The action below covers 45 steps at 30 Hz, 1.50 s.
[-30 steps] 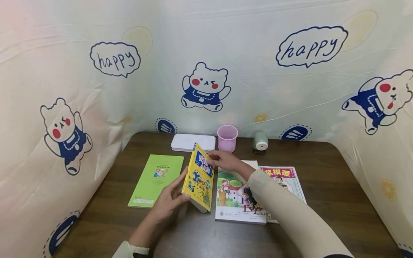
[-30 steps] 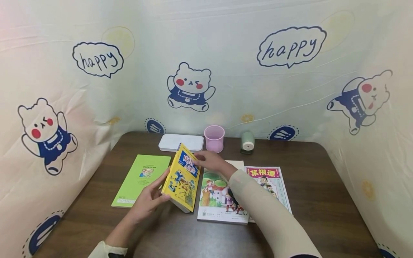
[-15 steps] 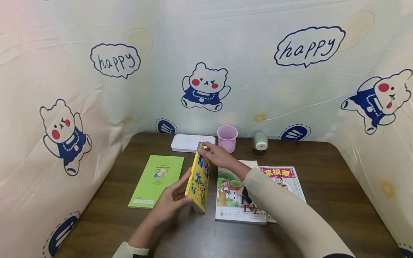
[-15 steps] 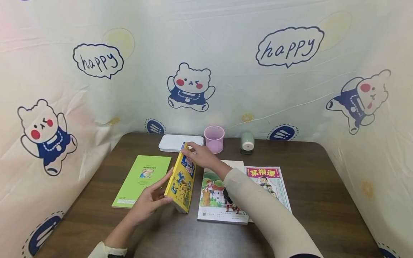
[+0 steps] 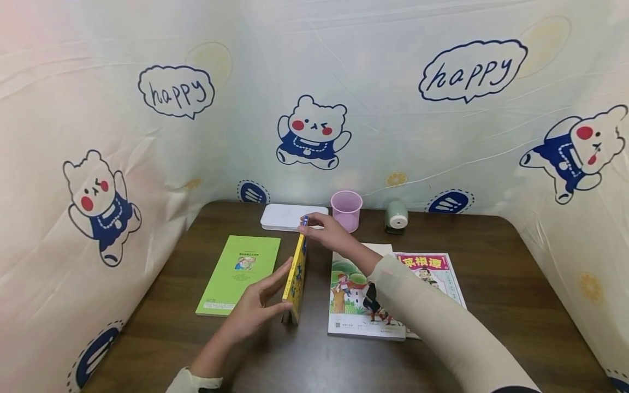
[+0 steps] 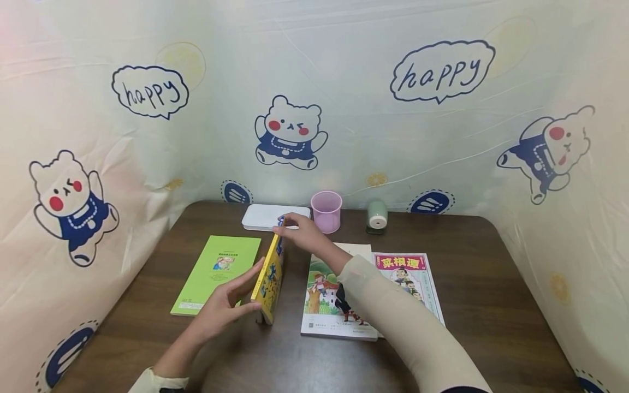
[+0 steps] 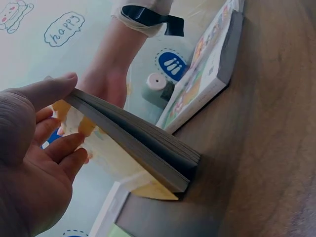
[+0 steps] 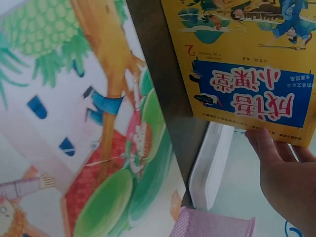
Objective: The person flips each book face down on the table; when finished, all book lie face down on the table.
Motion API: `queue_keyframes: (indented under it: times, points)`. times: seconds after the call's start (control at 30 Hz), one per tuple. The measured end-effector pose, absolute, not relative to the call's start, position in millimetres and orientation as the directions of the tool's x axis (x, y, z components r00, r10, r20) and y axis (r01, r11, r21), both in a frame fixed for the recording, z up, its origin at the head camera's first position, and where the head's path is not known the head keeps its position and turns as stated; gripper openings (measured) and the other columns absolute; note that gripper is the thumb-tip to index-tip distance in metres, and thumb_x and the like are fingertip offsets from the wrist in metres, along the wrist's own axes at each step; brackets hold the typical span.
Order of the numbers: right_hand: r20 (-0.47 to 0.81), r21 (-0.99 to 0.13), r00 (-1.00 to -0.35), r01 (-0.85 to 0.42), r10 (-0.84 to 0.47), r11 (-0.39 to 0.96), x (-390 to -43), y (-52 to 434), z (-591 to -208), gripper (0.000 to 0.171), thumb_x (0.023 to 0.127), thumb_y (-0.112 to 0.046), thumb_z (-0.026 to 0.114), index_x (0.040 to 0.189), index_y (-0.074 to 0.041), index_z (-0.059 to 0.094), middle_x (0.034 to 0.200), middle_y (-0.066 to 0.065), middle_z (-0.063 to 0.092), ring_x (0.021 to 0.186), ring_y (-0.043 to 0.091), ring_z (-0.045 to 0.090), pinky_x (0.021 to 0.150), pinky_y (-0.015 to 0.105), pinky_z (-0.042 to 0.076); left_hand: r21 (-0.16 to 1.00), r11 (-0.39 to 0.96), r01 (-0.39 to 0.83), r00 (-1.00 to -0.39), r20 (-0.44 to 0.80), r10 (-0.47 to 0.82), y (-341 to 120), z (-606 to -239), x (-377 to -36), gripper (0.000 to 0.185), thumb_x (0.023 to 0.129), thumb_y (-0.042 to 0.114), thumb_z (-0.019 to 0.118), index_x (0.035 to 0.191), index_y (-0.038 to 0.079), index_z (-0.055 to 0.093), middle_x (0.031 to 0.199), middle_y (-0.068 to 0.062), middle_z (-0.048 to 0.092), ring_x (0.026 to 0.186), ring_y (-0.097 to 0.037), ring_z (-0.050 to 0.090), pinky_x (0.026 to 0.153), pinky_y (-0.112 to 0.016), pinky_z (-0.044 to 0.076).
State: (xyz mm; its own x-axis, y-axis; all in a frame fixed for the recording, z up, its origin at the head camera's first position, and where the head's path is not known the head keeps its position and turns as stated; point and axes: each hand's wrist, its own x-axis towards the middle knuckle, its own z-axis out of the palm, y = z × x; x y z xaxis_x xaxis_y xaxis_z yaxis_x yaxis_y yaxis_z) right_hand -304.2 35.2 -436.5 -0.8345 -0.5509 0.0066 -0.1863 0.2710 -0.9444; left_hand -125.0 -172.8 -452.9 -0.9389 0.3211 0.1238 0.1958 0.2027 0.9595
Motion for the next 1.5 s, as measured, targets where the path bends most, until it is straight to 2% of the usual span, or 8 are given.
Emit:
queue_keyframes:
  times: [0.07, 0.23, 0.37, 0.47, 0.7, 0.93, 1.3, 1.5]
  points:
    - [0.0, -0.956, -0.832, -0.163, -0.554, 0.244, -304, 36, -438, 0.055, 0.101, -0.035, 0.068, 0.144, -0.004, 0.056, 0.144, 0.012, 0.058, 0.136, 0.03, 0.056, 0.103, 0.04, 0.054, 0.956, 0.211, 0.202, -0.939, 0.128, 0.318, -171, -455, -125, 0.082, 0.092, 0.009, 0.078, 0.161, 0.025, 0.037, 0.169, 0.012, 0.027, 0.153, -0.015, 0.028, 0.116, -0.026, 0.034]
    - [-0.011, -0.961, -0.835, -0.143, -0.551, 0.236, -302, 40, -438, 0.055, 0.101, -0.036, 0.068, 0.145, -0.006, 0.055, 0.144, 0.012, 0.058, 0.134, 0.029, 0.058, 0.103, 0.039, 0.054, 0.939, 0.287, 0.189, -0.951, 0.101, 0.293, -166, -465, -125, 0.091, 0.088, 0.007, 0.081, 0.163, 0.025, 0.033, 0.17, 0.007, 0.025, 0.154, -0.02, 0.028, 0.118, -0.039, 0.033]
    - [-0.017, -0.963, -0.833, -0.135, -0.552, 0.233, -302, 45, -440, 0.056, 0.101, -0.035, 0.068, 0.145, -0.005, 0.054, 0.143, 0.012, 0.058, 0.133, 0.029, 0.058, 0.103, 0.04, 0.054, 0.913, 0.38, 0.149, -0.961, 0.044, 0.273, -162, -478, -127, 0.097, 0.085, 0.005, 0.084, 0.163, 0.03, 0.031, 0.169, 0.003, 0.026, 0.153, -0.019, 0.029, 0.12, -0.041, 0.031]
    - [-0.015, -0.964, -0.834, -0.134, -0.552, 0.228, -304, 48, -443, 0.055, 0.101, -0.034, 0.067, 0.145, -0.004, 0.054, 0.141, 0.012, 0.059, 0.131, 0.029, 0.06, 0.103, 0.04, 0.054, 0.89, 0.436, 0.131, -0.965, 0.013, 0.263, -159, -489, -128, 0.099, 0.083, 0.007, 0.086, 0.161, 0.034, 0.031, 0.168, 0.006, 0.027, 0.153, -0.017, 0.029, 0.122, -0.042, 0.027]
    - [0.005, -0.971, -0.827, -0.139, -0.563, 0.196, -305, 56, -448, 0.05, 0.102, -0.029, 0.067, 0.144, -0.003, 0.055, 0.14, 0.015, 0.059, 0.129, 0.029, 0.06, 0.105, 0.041, 0.053, 0.882, 0.443, 0.163, -0.953, 0.025, 0.302, -152, -506, -131, 0.099, 0.081, 0.013, 0.088, 0.163, 0.022, 0.031, 0.169, -0.002, 0.025, 0.153, -0.024, 0.029, 0.121, -0.041, 0.025]
    - [0.023, -0.981, -0.818, -0.129, -0.575, 0.144, -304, 64, -455, 0.051, 0.106, -0.023, 0.06, 0.148, 0.003, 0.049, 0.148, 0.021, 0.055, 0.136, 0.035, 0.054, 0.109, 0.046, 0.049, 0.871, 0.468, 0.152, -0.956, 0.009, 0.294, -148, -510, -131, 0.097, 0.083, 0.015, 0.087, 0.162, 0.025, 0.033, 0.169, -0.004, 0.026, 0.153, -0.028, 0.03, 0.119, -0.045, 0.03]
    - [-0.041, -0.983, -0.83, -0.064, -0.557, 0.169, -303, 79, -464, 0.053, 0.102, -0.029, 0.067, 0.15, -0.011, 0.052, 0.147, 0.012, 0.058, 0.136, 0.03, 0.055, 0.112, 0.055, 0.045, 0.801, 0.566, 0.194, -0.96, 0.036, 0.279, -151, -508, -127, 0.09, 0.082, 0.023, 0.088, 0.158, 0.016, 0.041, 0.167, -0.003, 0.032, 0.15, -0.033, 0.035, 0.12, -0.053, 0.03]
    - [-0.059, -0.987, -0.832, -0.034, -0.552, 0.158, -305, 85, -470, 0.056, 0.101, -0.025, 0.069, 0.151, -0.01, 0.051, 0.147, 0.014, 0.058, 0.134, 0.03, 0.057, 0.112, 0.056, 0.045, 0.782, 0.599, 0.169, -0.967, 0.014, 0.255, -153, -506, -126, 0.084, 0.082, 0.021, 0.087, 0.155, 0.012, 0.046, 0.167, -0.004, 0.031, 0.151, -0.034, 0.033, 0.12, -0.053, 0.03]
